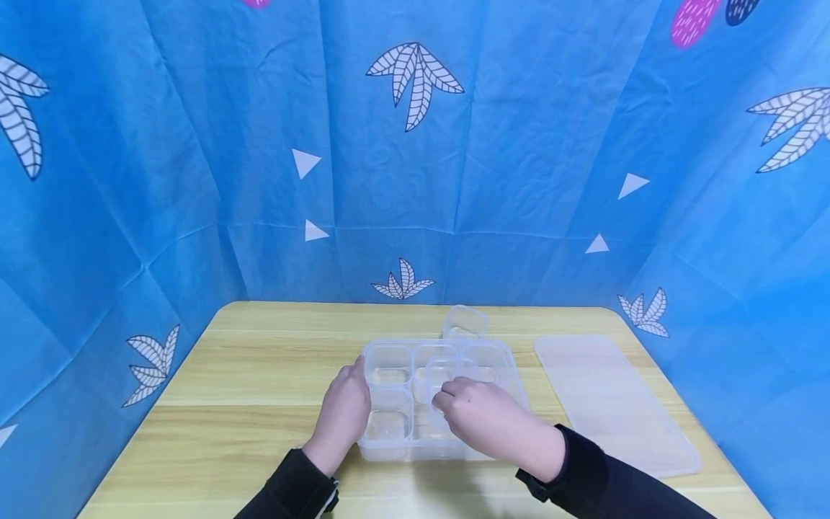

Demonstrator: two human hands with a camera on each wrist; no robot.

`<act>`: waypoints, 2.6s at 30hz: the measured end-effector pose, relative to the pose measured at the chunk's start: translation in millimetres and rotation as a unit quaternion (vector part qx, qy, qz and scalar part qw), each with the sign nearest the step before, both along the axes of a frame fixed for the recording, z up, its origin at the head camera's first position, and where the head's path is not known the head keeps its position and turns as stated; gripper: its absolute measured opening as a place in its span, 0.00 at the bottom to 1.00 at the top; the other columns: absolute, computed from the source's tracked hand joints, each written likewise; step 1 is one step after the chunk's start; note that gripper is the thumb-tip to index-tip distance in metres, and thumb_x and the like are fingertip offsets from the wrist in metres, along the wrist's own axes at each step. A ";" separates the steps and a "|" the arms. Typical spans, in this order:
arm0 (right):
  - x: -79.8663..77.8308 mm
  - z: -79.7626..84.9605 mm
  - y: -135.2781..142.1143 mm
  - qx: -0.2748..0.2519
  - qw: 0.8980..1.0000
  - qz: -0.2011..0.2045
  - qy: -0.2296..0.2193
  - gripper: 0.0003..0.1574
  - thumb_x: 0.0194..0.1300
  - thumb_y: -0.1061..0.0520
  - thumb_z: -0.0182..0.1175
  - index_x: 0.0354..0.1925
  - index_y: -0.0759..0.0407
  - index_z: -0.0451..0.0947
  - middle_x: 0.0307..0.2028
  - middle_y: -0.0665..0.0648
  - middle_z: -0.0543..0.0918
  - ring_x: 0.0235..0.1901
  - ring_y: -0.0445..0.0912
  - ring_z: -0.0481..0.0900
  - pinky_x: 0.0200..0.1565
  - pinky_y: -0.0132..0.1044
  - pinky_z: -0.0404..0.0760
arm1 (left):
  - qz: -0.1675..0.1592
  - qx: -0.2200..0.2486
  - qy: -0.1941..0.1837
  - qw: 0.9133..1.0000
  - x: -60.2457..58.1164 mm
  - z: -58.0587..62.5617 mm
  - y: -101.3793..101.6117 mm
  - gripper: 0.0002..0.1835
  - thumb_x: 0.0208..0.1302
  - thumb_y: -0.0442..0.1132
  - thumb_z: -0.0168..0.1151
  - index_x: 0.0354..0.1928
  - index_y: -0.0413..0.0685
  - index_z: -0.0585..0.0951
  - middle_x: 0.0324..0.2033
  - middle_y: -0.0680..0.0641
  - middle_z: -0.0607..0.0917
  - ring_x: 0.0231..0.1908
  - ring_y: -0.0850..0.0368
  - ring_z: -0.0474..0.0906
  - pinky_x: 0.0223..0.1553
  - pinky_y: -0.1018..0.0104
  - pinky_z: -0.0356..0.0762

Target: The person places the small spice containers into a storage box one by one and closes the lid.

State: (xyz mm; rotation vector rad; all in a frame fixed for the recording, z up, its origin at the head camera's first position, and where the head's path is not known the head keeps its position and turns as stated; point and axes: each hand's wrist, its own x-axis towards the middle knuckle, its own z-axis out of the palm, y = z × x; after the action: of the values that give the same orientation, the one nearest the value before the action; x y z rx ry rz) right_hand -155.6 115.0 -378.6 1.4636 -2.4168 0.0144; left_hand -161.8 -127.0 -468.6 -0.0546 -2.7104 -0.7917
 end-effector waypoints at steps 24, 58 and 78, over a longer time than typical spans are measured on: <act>-2.6 -21.5 -16.8 -0.008 0.999 0.030 0.009 0.15 0.52 0.68 0.65 0.22 0.52 0.71 0.22 0.45 0.72 0.24 0.39 0.74 0.25 0.28 0.74 | 0.001 -0.017 0.008 1.000 0.7 2.1 0.4 0.22 0.72 0.25 0.46 0.65 0.19 0.66 0.46 0.30 0.82 0.45 0.42 0.82 0.49 0.52 0.83; -4.1 -32.8 -18.8 0.040 0.997 0.004 -0.064 0.11 0.62 0.64 0.65 0.26 0.53 0.75 0.25 0.45 0.77 0.27 0.36 0.75 0.29 0.26 0.74 | -0.004 -0.015 0.013 1.000 1.2 2.0 0.6 0.22 0.72 0.25 0.45 0.65 0.18 0.66 0.45 0.30 0.82 0.44 0.41 0.82 0.47 0.51 0.83; -6.2 -28.6 -17.1 0.048 0.982 -0.003 -0.182 0.09 0.67 0.64 0.62 0.30 0.54 0.78 0.25 0.43 0.75 0.28 0.33 0.70 0.33 0.26 0.72 | -0.001 -0.003 -0.006 1.000 0.4 2.0 1.1 0.23 0.73 0.26 0.43 0.67 0.20 0.64 0.47 0.30 0.81 0.46 0.41 0.82 0.50 0.51 0.82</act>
State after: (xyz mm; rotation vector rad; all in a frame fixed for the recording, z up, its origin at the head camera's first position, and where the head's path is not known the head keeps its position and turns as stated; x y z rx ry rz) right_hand -161.8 98.0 -407.2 1.6141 -2.7435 0.1825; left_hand -161.4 -125.9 -466.5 -0.0535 -2.7240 -0.7859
